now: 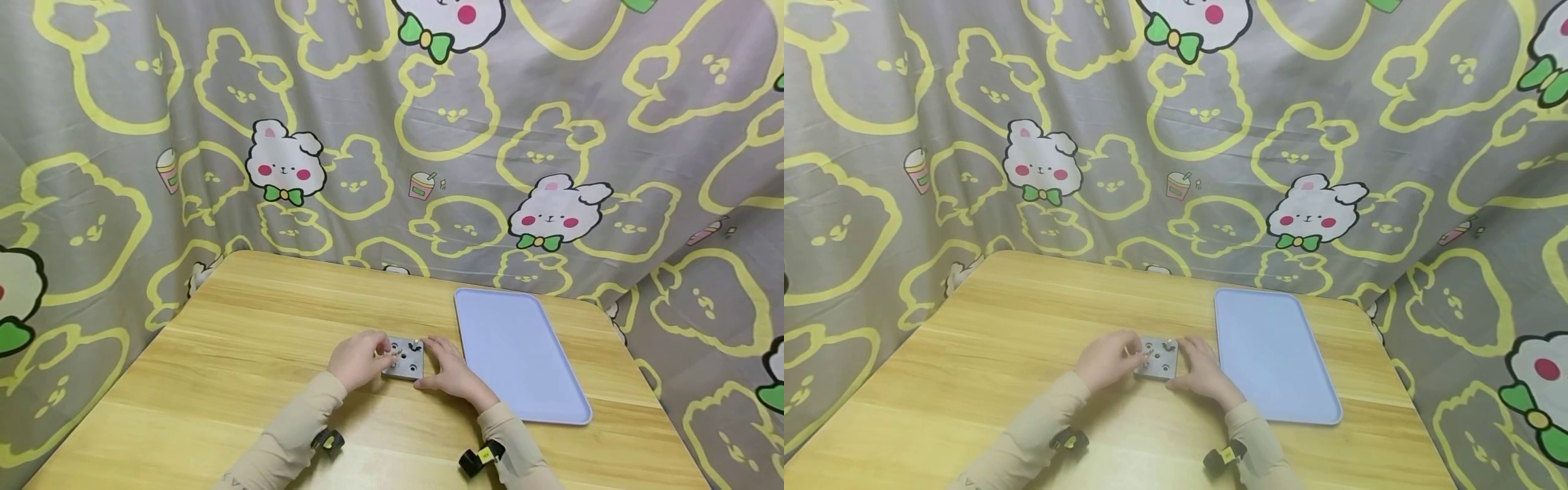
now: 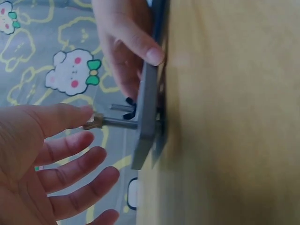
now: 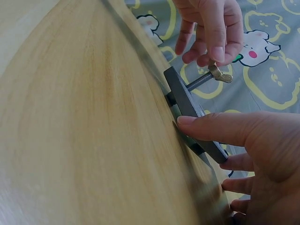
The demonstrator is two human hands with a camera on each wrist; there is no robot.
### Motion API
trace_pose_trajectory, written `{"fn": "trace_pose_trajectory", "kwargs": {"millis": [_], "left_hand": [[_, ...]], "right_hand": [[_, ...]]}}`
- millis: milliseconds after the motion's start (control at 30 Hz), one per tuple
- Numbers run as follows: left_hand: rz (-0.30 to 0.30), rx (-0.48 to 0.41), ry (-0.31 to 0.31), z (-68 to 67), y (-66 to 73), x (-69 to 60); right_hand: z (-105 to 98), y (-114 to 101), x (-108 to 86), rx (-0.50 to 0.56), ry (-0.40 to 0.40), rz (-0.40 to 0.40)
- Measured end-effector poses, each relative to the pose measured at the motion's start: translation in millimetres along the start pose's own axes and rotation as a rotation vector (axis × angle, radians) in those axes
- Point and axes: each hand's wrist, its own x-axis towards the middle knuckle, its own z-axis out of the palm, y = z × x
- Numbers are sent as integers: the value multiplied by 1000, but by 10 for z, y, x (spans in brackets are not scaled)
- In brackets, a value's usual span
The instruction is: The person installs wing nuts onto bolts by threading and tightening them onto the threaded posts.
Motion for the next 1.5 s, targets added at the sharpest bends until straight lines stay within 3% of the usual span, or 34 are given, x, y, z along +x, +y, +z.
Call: {"fn": "trace_pose_trajectory", "kwargs": {"millis": [567, 833, 1133, 1300, 1500], "left_hand": [[71, -11, 39, -52, 5, -7], [51, -47, 76, -54, 5, 4], [31, -25, 130, -3, 19, -7], [-4, -29, 110, -15, 66, -27], [-35, -18, 34, -36, 124, -45]], "right_hand": [[2, -5, -5, 7, 0, 3], [1, -4, 2, 10, 1, -2], [11, 19, 8, 11, 1, -6], [15, 30, 6, 7, 3, -9], [13, 28, 0, 0, 4, -10]]}}
